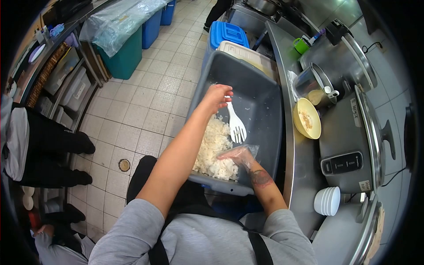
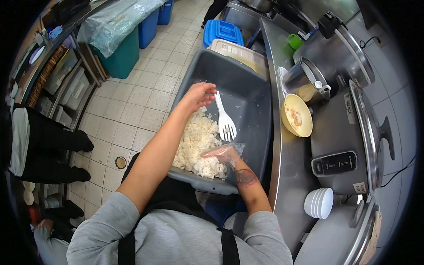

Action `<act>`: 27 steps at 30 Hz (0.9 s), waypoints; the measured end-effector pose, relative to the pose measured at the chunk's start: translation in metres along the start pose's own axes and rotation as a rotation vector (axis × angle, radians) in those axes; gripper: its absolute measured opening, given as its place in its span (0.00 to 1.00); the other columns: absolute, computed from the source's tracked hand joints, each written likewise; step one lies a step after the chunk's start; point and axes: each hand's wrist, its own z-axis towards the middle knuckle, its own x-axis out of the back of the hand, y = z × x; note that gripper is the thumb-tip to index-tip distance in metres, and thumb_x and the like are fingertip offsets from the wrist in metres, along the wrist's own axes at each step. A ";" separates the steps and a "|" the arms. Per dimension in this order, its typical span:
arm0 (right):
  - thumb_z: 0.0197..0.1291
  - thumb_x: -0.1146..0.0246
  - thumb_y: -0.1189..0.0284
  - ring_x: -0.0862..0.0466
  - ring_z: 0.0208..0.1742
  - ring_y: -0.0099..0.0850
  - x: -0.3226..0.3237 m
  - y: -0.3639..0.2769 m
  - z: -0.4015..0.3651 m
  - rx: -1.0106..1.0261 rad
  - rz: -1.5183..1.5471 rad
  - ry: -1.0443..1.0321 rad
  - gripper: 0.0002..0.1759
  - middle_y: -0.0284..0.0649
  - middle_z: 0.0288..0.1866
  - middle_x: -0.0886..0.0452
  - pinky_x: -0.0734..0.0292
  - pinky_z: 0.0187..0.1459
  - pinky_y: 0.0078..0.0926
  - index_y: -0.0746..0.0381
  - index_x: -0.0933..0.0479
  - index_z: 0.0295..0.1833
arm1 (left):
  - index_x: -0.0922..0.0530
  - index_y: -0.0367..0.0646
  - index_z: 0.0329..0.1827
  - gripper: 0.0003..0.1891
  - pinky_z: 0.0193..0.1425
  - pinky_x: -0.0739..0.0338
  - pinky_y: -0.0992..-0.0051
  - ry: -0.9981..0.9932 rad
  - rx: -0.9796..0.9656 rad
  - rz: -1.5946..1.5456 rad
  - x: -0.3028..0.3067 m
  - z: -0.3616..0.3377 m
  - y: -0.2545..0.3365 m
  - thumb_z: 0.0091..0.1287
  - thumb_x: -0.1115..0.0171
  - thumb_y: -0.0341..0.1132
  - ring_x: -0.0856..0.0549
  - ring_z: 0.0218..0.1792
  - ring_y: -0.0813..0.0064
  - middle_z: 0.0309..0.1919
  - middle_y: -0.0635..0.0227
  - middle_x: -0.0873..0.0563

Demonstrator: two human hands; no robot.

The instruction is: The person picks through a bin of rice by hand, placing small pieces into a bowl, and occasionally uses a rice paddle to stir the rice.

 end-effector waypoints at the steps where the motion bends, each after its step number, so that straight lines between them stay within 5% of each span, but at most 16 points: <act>1: 0.54 0.35 0.78 0.19 0.57 0.49 0.005 -0.003 0.004 0.005 0.039 -0.090 0.14 0.62 0.54 0.20 0.27 0.63 0.43 0.77 0.19 0.45 | 0.21 0.48 0.44 0.09 0.42 0.24 0.71 -0.006 -0.001 0.002 -0.001 0.000 0.001 0.67 0.39 0.40 0.18 0.37 0.76 0.38 0.71 0.16; 2: 0.55 0.35 0.77 0.19 0.56 0.51 0.008 -0.006 0.007 0.010 0.077 -0.180 0.14 0.63 0.52 0.20 0.26 0.62 0.44 0.78 0.19 0.44 | 0.21 0.48 0.44 0.08 0.42 0.25 0.71 -0.011 -0.002 0.005 -0.001 0.000 0.001 0.67 0.39 0.40 0.18 0.37 0.76 0.38 0.71 0.16; 5: 0.55 0.31 0.72 0.16 0.50 0.38 0.009 -0.003 0.006 0.057 -0.179 0.016 0.12 0.49 0.44 0.14 0.21 0.52 0.36 0.71 0.15 0.41 | 0.21 0.48 0.44 0.08 0.42 0.25 0.72 -0.017 0.004 0.001 0.001 -0.002 -0.002 0.66 0.39 0.40 0.18 0.37 0.76 0.38 0.71 0.16; 8: 0.62 0.35 0.67 0.18 0.53 0.33 0.001 -0.032 0.003 -0.066 -0.154 0.264 0.16 0.44 0.47 0.15 0.23 0.57 0.34 0.68 0.19 0.50 | 0.21 0.48 0.44 0.08 0.40 0.25 0.74 0.004 -0.016 0.033 0.003 -0.001 -0.002 0.66 0.39 0.39 0.18 0.35 0.78 0.37 0.72 0.15; 12: 0.69 0.42 0.54 0.18 0.49 0.29 0.015 -0.046 0.031 -0.125 0.101 0.272 0.28 0.39 0.49 0.17 0.19 0.51 0.34 0.60 0.32 0.65 | 0.20 0.47 0.43 0.07 0.34 0.27 0.78 0.059 -0.099 0.202 0.003 -0.001 -0.002 0.66 0.40 0.38 0.19 0.30 0.81 0.36 0.72 0.15; 15: 0.70 0.43 0.53 0.16 0.42 0.31 -0.045 -0.104 -0.003 -0.161 0.070 0.192 0.28 0.41 0.48 0.19 0.18 0.49 0.34 0.63 0.32 0.64 | 0.19 0.47 0.42 0.07 0.31 0.28 0.80 0.072 -0.151 0.301 0.002 -0.001 -0.004 0.66 0.40 0.38 0.19 0.28 0.83 0.35 0.73 0.15; 17: 0.70 0.43 0.54 0.15 0.33 0.31 -0.024 -0.081 0.005 -0.049 0.043 0.257 0.33 0.40 0.37 0.18 0.19 0.41 0.24 0.65 0.39 0.70 | 0.19 0.46 0.42 0.08 0.31 0.28 0.79 0.063 -0.158 0.310 0.002 0.000 -0.005 0.66 0.40 0.38 0.19 0.29 0.83 0.34 0.73 0.15; 19: 0.70 0.42 0.56 0.16 0.34 0.30 -0.015 -0.081 0.001 0.046 0.051 0.010 0.35 0.40 0.36 0.19 0.19 0.40 0.24 0.66 0.42 0.72 | 0.19 0.46 0.42 0.08 0.32 0.28 0.79 0.063 -0.185 0.326 0.003 -0.001 -0.005 0.66 0.40 0.38 0.20 0.29 0.83 0.34 0.73 0.15; 22: 0.64 0.35 0.59 0.15 0.42 0.34 -0.039 -0.085 0.003 0.132 -0.140 0.113 0.40 0.43 0.41 0.19 0.20 0.49 0.31 0.69 0.42 0.73 | 0.19 0.46 0.41 0.07 0.32 0.28 0.79 0.073 -0.232 0.361 0.002 -0.001 -0.006 0.66 0.40 0.38 0.20 0.29 0.83 0.34 0.73 0.15; 25: 0.56 0.29 0.59 0.16 0.47 0.38 -0.044 -0.074 0.034 0.033 -0.690 0.252 0.46 0.48 0.49 0.18 0.23 0.52 0.32 0.71 0.42 0.72 | 0.20 0.45 0.40 0.07 0.33 0.28 0.78 0.072 -0.246 0.410 0.002 -0.001 -0.006 0.66 0.40 0.37 0.20 0.30 0.82 0.35 0.72 0.16; 27: 0.53 0.28 0.57 0.16 0.45 0.39 -0.050 -0.081 0.036 0.080 -0.910 0.361 0.41 0.53 0.48 0.17 0.23 0.53 0.31 0.72 0.32 0.65 | 0.20 0.43 0.40 0.07 0.35 0.26 0.78 0.067 -0.262 0.446 0.002 -0.001 -0.006 0.65 0.40 0.36 0.20 0.32 0.82 0.35 0.71 0.16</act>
